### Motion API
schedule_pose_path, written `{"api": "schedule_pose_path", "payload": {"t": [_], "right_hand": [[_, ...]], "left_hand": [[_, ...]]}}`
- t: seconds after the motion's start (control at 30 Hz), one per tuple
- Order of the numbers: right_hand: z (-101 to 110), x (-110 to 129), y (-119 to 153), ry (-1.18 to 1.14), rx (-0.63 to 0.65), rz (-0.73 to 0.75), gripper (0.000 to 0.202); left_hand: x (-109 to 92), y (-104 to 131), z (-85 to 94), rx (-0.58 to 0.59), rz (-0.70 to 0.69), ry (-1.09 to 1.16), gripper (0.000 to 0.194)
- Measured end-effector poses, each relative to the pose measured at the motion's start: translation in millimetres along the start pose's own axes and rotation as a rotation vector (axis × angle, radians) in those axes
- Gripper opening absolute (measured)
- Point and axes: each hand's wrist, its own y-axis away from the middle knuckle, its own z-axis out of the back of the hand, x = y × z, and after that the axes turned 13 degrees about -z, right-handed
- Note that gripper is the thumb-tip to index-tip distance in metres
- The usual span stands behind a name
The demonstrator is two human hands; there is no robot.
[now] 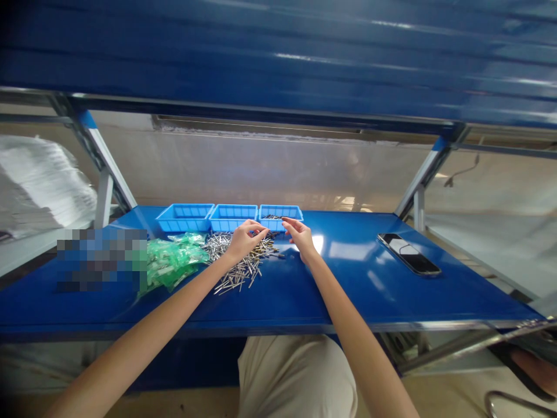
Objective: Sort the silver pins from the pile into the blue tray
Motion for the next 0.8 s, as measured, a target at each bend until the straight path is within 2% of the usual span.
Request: {"api": "schedule_pose_path", "payload": {"t": [0.17, 0.23, 0.3, 0.43, 0.57, 0.63, 0.8], "right_hand": [[-2.5, -7.7, -1.9, 0.178, -0.028, 0.123, 0.036], [-2.8, -9.5, -2.9, 0.213, -0.036, 0.149, 0.036], [-2.5, -11.4, -3.7, 0.228, -0.032, 0.154, 0.036], [-2.3, -14.4, -2.9, 0.237, 0.008, 0.153, 0.037], [-3.6, -13.1, 2.0, 0.261, 0.066, 0.153, 0.038], [-4.6, -11.8, 4.8, 0.276, 0.111, 0.148, 0.039], [-7.0, -11.1, 7.8, 0.225, 0.170, 0.139, 0.040]], "left_hand": [[-0.2, 7.7, -1.5, 0.315, -0.259, -0.155, 0.024], [1.4, 9.9, -2.6, 0.406, -0.299, -0.230, 0.023], [2.9, 11.2, -4.3, 0.447, -0.300, -0.268, 0.019], [3.6, 12.3, -9.1, 0.405, -0.233, -0.281, 0.015], [3.3, 10.5, -11.3, 0.223, -0.126, -0.286, 0.014], [3.8, 9.1, -10.6, 0.171, -0.085, -0.287, 0.014], [5.6, 7.4, -9.7, 0.120, -0.011, -0.266, 0.015]]}}
